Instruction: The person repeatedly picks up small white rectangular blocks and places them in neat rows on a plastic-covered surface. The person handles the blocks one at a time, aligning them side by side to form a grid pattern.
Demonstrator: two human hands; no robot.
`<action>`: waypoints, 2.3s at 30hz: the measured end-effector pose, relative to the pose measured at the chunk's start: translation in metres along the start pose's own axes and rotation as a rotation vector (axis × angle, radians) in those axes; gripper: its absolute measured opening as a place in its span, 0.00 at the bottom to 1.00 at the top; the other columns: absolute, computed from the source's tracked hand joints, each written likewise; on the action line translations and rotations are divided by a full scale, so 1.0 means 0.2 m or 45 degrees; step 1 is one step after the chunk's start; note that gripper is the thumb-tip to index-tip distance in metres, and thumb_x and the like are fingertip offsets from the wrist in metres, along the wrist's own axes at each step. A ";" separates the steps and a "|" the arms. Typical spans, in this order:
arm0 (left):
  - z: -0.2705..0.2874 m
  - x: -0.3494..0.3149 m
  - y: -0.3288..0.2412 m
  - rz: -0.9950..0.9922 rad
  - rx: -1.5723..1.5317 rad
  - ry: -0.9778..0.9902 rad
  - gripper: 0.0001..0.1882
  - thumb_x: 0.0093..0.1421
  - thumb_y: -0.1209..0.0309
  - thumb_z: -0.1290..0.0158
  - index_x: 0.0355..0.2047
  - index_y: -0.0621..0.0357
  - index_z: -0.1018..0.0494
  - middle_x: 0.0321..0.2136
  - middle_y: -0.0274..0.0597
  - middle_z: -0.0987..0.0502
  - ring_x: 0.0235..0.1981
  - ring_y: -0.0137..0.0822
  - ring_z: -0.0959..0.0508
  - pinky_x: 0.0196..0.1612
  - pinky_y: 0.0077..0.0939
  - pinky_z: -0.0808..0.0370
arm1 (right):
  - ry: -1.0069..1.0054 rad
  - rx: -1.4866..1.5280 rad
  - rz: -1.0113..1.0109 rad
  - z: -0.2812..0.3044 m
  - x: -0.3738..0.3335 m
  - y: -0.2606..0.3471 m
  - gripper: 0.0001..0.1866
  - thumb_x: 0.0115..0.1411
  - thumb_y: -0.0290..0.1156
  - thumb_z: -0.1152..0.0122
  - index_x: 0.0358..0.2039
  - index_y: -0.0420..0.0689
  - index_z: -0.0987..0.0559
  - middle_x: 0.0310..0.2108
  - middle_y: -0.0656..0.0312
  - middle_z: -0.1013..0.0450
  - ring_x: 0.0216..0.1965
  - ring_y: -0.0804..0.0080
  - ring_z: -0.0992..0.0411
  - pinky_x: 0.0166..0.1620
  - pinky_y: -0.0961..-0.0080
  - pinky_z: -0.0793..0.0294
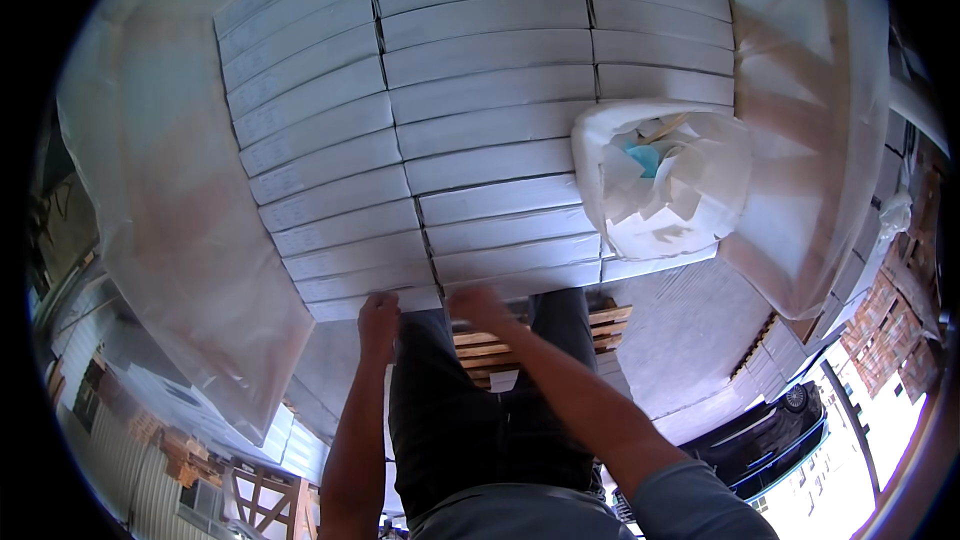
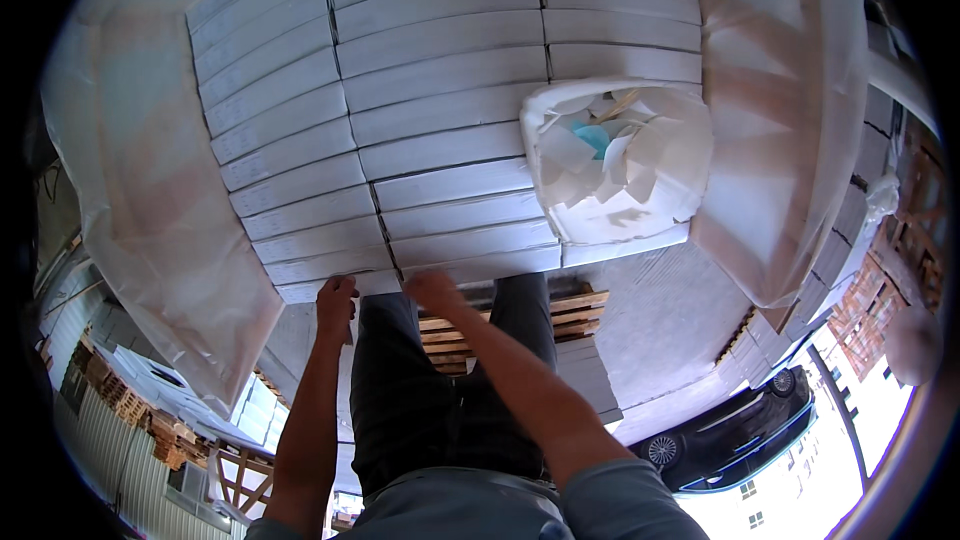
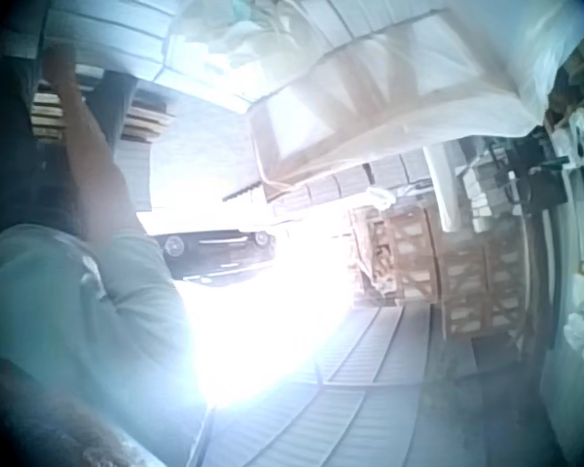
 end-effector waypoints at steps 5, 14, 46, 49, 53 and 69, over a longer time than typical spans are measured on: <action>0.01 -0.12 -0.07 0.040 -0.349 0.340 0.16 0.62 0.58 0.51 0.32 0.59 0.26 0.21 0.38 0.26 0.16 0.29 0.29 0.19 0.25 0.33 | -0.321 0.162 -0.312 0.50 -0.15 -0.14 0.17 0.53 0.43 0.45 0.33 0.43 0.18 0.28 0.54 0.21 0.31 0.61 0.23 0.38 0.66 0.25; -0.09 -0.48 -0.31 0.380 -0.946 0.896 0.28 0.65 0.44 0.60 0.39 0.60 0.31 0.22 0.45 0.25 0.19 0.43 0.24 0.24 0.36 0.25 | -0.194 0.457 0.137 0.49 -0.58 0.28 0.12 0.55 0.35 0.37 0.35 0.40 0.19 0.26 0.58 0.22 0.29 0.74 0.24 0.35 0.76 0.25; 0.20 -1.55 -0.93 -0.417 -0.644 1.295 0.32 0.70 0.50 0.76 0.50 0.67 0.33 0.29 0.50 0.22 0.27 0.41 0.21 0.34 0.33 0.23 | -0.118 0.370 0.509 0.77 -1.75 1.20 0.18 0.53 0.32 0.35 0.42 0.36 0.25 0.28 0.60 0.24 0.28 0.75 0.27 0.36 0.77 0.27; 0.21 -1.58 -0.93 -0.421 -0.688 1.446 0.32 0.70 0.50 0.76 0.45 0.66 0.31 0.30 0.49 0.22 0.27 0.41 0.22 0.34 0.33 0.23 | -0.085 0.329 0.486 0.79 -1.74 1.19 0.17 0.55 0.34 0.36 0.40 0.35 0.24 0.26 0.61 0.24 0.28 0.77 0.28 0.36 0.77 0.28; 0.23 -1.62 -0.92 -0.462 -0.720 1.545 0.32 0.70 0.51 0.76 0.41 0.65 0.29 0.30 0.49 0.23 0.27 0.41 0.22 0.35 0.33 0.23 | -0.073 0.354 0.484 0.79 -1.71 1.15 0.14 0.59 0.35 0.40 0.38 0.35 0.22 0.24 0.62 0.25 0.28 0.78 0.28 0.35 0.78 0.29; 0.26 -1.68 -0.87 -0.487 -0.737 1.358 0.29 0.70 0.52 0.74 0.47 0.64 0.32 0.31 0.47 0.23 0.26 0.38 0.24 0.30 0.32 0.23 | -0.850 0.475 0.645 0.71 -1.72 1.09 0.13 0.60 0.36 0.42 0.35 0.38 0.19 0.22 0.63 0.25 0.23 0.80 0.30 0.29 0.79 0.29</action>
Point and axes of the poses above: each hand's wrist, its own x-axis towards the middle knuckle, its own z-axis out of the back of the hand, y = z × x, the point moved 2 cm from there along x, towards the middle knuckle
